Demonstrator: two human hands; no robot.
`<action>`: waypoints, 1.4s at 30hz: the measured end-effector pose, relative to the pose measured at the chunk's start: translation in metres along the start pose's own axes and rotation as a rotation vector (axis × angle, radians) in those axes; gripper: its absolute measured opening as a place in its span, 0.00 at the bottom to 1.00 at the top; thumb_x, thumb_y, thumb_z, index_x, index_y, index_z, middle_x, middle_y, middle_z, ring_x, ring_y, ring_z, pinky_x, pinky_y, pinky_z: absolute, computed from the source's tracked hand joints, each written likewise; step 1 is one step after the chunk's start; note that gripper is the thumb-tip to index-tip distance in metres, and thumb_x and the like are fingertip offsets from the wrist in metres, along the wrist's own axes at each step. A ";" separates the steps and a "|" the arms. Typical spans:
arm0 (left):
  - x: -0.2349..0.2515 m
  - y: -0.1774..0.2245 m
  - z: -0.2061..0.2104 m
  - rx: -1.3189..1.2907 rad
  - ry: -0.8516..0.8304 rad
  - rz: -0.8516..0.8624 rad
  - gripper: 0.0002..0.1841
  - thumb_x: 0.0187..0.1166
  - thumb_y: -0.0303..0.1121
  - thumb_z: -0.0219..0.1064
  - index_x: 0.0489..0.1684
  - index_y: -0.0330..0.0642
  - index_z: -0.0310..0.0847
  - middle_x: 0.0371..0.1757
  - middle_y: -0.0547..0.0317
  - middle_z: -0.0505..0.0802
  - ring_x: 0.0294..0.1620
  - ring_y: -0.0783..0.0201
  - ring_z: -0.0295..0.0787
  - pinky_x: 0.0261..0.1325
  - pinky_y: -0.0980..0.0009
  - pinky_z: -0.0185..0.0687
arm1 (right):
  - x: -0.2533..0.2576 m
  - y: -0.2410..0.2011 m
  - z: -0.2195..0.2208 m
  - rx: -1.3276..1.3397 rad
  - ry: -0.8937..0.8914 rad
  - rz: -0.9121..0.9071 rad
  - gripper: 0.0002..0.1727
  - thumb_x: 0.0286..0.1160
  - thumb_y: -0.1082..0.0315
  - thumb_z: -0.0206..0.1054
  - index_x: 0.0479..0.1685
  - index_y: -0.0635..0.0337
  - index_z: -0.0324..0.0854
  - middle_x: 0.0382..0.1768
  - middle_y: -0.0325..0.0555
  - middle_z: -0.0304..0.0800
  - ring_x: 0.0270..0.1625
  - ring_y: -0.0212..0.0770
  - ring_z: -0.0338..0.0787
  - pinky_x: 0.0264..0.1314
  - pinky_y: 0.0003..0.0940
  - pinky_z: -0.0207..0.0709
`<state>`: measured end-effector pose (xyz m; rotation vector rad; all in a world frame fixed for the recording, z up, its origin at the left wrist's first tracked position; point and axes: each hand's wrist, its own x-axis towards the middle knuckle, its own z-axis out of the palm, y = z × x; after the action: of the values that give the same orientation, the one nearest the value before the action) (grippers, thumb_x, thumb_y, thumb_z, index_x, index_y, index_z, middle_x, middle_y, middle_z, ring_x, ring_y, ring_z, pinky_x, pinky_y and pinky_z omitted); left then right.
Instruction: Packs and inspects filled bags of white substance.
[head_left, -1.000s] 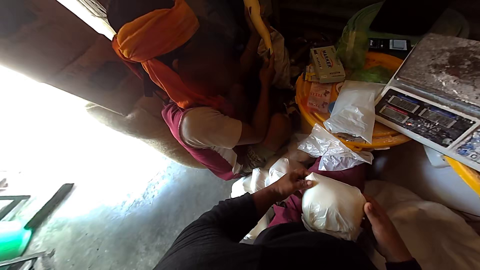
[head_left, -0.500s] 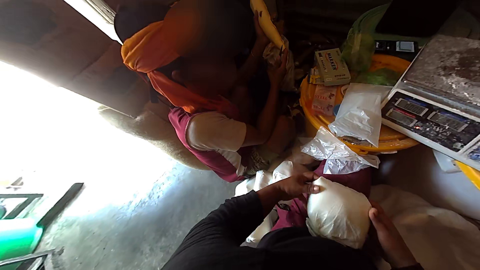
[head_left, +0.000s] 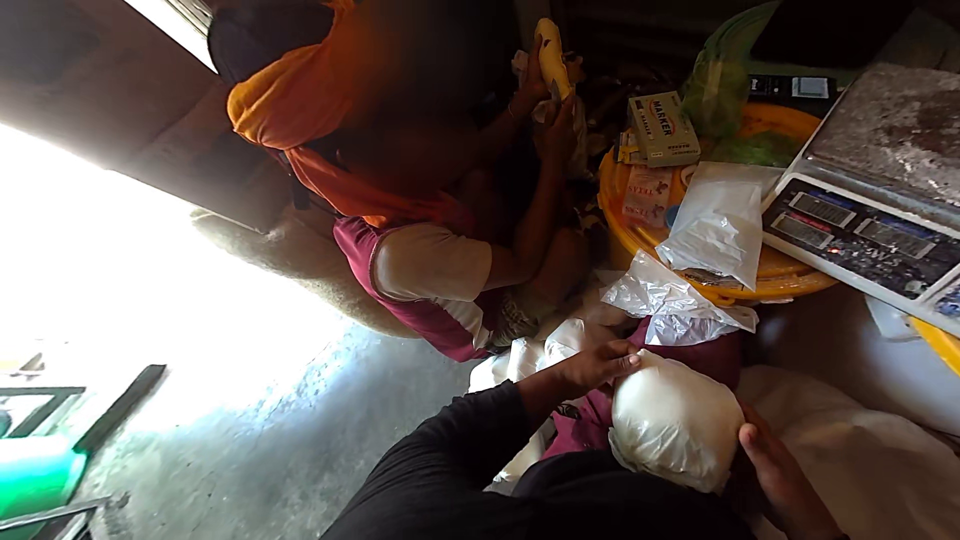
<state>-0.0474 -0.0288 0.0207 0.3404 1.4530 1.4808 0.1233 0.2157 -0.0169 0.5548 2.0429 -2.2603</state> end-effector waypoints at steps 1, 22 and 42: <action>-0.001 0.000 -0.003 -0.010 -0.008 -0.007 0.12 0.88 0.40 0.52 0.56 0.45 0.75 0.44 0.67 0.89 0.41 0.72 0.89 0.42 0.68 0.88 | 0.001 0.002 -0.002 0.012 -0.009 0.006 0.57 0.62 0.23 0.66 0.80 0.64 0.64 0.63 0.35 0.87 0.61 0.25 0.89 0.59 0.26 0.88; 0.027 -0.030 -0.022 -0.326 -0.171 0.174 0.15 0.79 0.31 0.64 0.61 0.47 0.86 0.56 0.65 0.95 0.57 0.71 0.91 0.65 0.69 0.85 | 0.033 0.025 -0.012 0.430 -0.200 -0.144 0.28 0.65 0.50 0.79 0.70 0.36 0.87 0.59 0.34 0.94 0.60 0.32 0.92 0.65 0.32 0.86; 0.014 -0.039 -0.010 -0.449 -0.072 0.206 0.12 0.75 0.37 0.73 0.54 0.52 0.93 0.53 0.65 0.97 0.56 0.70 0.93 0.65 0.68 0.86 | 0.033 0.017 0.005 0.498 0.022 -0.104 0.13 0.74 0.71 0.68 0.51 0.48 0.95 0.47 0.39 0.98 0.48 0.31 0.95 0.54 0.28 0.89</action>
<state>-0.0447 -0.0322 -0.0220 0.2664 1.0128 1.8894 0.0960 0.2153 -0.0420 0.5017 1.5363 -2.8492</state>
